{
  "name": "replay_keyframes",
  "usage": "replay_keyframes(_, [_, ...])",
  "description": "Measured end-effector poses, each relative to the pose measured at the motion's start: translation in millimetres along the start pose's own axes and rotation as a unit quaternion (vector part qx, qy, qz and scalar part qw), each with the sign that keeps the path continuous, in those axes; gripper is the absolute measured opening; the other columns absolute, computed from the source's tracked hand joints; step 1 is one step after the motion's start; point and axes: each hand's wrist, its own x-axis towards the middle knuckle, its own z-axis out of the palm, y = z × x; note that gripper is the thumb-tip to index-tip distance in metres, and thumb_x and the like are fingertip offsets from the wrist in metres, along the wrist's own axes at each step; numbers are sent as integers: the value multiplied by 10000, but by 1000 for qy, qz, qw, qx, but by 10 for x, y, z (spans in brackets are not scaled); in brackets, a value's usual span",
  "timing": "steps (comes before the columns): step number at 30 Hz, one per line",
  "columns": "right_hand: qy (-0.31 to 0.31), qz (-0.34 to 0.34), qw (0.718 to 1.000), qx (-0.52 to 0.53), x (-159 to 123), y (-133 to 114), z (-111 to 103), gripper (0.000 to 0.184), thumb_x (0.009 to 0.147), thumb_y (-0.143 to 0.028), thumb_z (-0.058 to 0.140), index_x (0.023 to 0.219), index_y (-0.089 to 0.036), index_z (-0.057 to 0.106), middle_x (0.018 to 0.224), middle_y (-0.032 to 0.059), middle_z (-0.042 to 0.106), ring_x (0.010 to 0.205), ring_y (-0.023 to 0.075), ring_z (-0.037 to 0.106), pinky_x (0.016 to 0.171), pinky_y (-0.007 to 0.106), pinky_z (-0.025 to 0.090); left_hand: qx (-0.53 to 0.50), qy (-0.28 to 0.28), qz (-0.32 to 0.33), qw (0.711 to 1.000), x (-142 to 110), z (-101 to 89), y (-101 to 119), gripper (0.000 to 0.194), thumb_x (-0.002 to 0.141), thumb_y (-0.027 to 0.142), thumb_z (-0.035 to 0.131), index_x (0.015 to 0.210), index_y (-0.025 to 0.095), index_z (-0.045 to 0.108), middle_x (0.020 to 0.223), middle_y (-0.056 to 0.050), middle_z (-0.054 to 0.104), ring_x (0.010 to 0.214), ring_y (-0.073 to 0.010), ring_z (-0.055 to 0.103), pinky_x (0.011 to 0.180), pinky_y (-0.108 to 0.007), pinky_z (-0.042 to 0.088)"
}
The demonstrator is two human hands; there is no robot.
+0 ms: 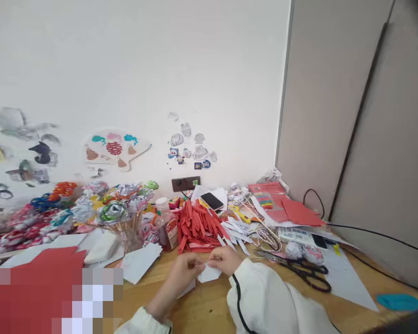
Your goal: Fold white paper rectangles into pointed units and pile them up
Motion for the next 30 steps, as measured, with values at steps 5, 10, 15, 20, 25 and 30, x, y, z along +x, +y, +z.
replay_keyframes(5, [-43, -72, 996, -17, 0, 47, -69, 198, 693, -90, 453, 795, -152, 611, 731, 4, 614, 677, 105, 537, 624, 183, 392, -27, -18, -12, 999, -19, -48, -58, 194, 596, 301, 588, 619, 110, 614, 555, -12, 610, 522, -125, 522, 496, -212, 382])
replay_keyframes(10, [-80, -43, 995, 41, -47, 78, -102, 250, 716, -98, 392, 899, -180, 540, 744, -10, 578, 656, 95, 535, 585, 188, 408, -89, -46, -47, 994, -48, -73, 26, 246, 559, 355, 620, 586, 113, 582, 496, 9, 572, 477, -113, 510, 468, -211, 386])
replay_keyframes(15, [-99, 2, 989, 111, -33, 185, -86, 263, 715, -124, 405, 967, -182, 451, 614, -44, 521, 482, 70, 508, 458, 164, 383, -125, -80, -115, 982, -85, -87, 87, 267, 554, 375, 609, 627, 123, 562, 451, 43, 516, 431, -92, 474, 430, -197, 366])
replay_keyframes(20, [-60, -31, 995, 80, -9, 152, -14, 291, 683, -114, 431, 959, -202, 465, 620, -42, 546, 493, 83, 514, 491, 183, 388, -50, -52, -61, 996, -88, -24, 68, 215, 574, 325, 592, 522, 123, 536, 390, 76, 421, 371, -51, 352, 372, -167, 229])
replay_keyframes(25, [111, -8, 992, 52, 22, 143, -81, 264, 700, -242, 490, 961, -207, 481, 811, 9, 582, 706, 126, 534, 630, 231, 396, -88, 24, -72, 993, 6, 10, -75, 264, 595, 387, 556, 534, 144, 474, 378, 89, 416, 306, -37, 325, 331, -166, 217])
replay_keyframes(30, [39, 67, 983, 164, 66, 197, -21, 240, 673, -387, 519, 750, -160, 523, 652, 11, 575, 539, 106, 524, 496, 212, 399, -225, 78, -120, 964, 85, -16, -171, 339, 522, 435, 607, 623, 183, 404, 402, 73, 509, 348, -113, 522, 358, -200, 375])
